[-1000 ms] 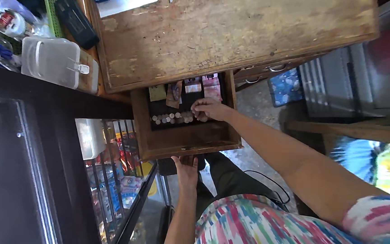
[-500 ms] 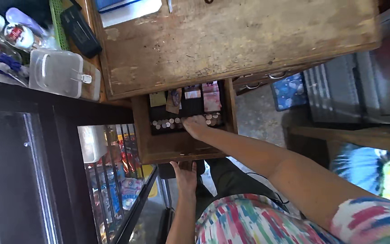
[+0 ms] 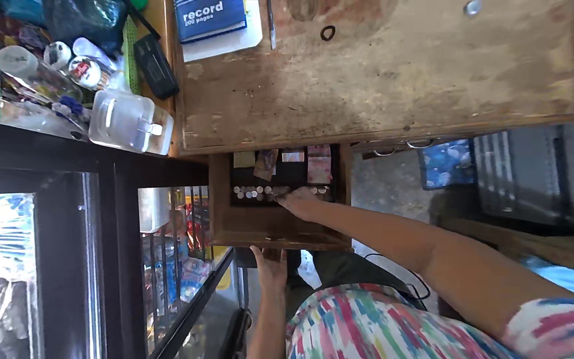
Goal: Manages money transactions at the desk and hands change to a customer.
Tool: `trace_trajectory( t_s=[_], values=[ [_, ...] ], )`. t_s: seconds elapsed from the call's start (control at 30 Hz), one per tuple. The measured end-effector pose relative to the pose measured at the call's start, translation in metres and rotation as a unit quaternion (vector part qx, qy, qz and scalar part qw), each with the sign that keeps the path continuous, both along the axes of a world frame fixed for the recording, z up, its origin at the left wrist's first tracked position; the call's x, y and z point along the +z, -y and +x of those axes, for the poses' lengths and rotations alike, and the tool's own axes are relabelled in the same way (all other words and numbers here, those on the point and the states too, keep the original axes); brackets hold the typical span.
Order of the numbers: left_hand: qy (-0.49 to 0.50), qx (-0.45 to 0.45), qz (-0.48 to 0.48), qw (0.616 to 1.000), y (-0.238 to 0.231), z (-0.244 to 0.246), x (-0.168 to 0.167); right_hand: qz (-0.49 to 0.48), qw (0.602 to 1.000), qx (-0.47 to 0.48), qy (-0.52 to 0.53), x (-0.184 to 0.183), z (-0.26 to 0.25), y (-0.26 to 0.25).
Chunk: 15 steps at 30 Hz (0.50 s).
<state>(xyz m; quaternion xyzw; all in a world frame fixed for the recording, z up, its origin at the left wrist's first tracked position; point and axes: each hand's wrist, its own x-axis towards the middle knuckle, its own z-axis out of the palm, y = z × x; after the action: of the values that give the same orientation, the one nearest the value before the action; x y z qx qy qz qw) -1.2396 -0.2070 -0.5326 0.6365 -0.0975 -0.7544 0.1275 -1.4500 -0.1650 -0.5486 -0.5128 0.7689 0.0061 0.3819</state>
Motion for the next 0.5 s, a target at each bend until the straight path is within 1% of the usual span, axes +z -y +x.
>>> trace_trajectory(
  t_s=[0.07,0.2,0.43,0.5],
  values=[
    [0.002,0.001,-0.003,1.0,-0.001,0.0,-0.001,-0.005,1.0,0.018,0.005,0.006,-0.005,0.003],
    [0.001,0.003,-0.006,1.0,-0.002,-0.002,-0.003,-0.056,0.998,0.031,0.013,-0.011,-0.014,0.001],
    [-0.007,0.012,-0.003,1.0,-0.002,-0.001,-0.008,-0.099,0.991,0.095,-0.004,-0.018,-0.016,0.007],
    [-0.007,0.013,-0.003,1.0,-0.002,-0.002,-0.009,-0.128,0.986,0.106,-0.006,-0.025,-0.017,0.003]
  ],
)
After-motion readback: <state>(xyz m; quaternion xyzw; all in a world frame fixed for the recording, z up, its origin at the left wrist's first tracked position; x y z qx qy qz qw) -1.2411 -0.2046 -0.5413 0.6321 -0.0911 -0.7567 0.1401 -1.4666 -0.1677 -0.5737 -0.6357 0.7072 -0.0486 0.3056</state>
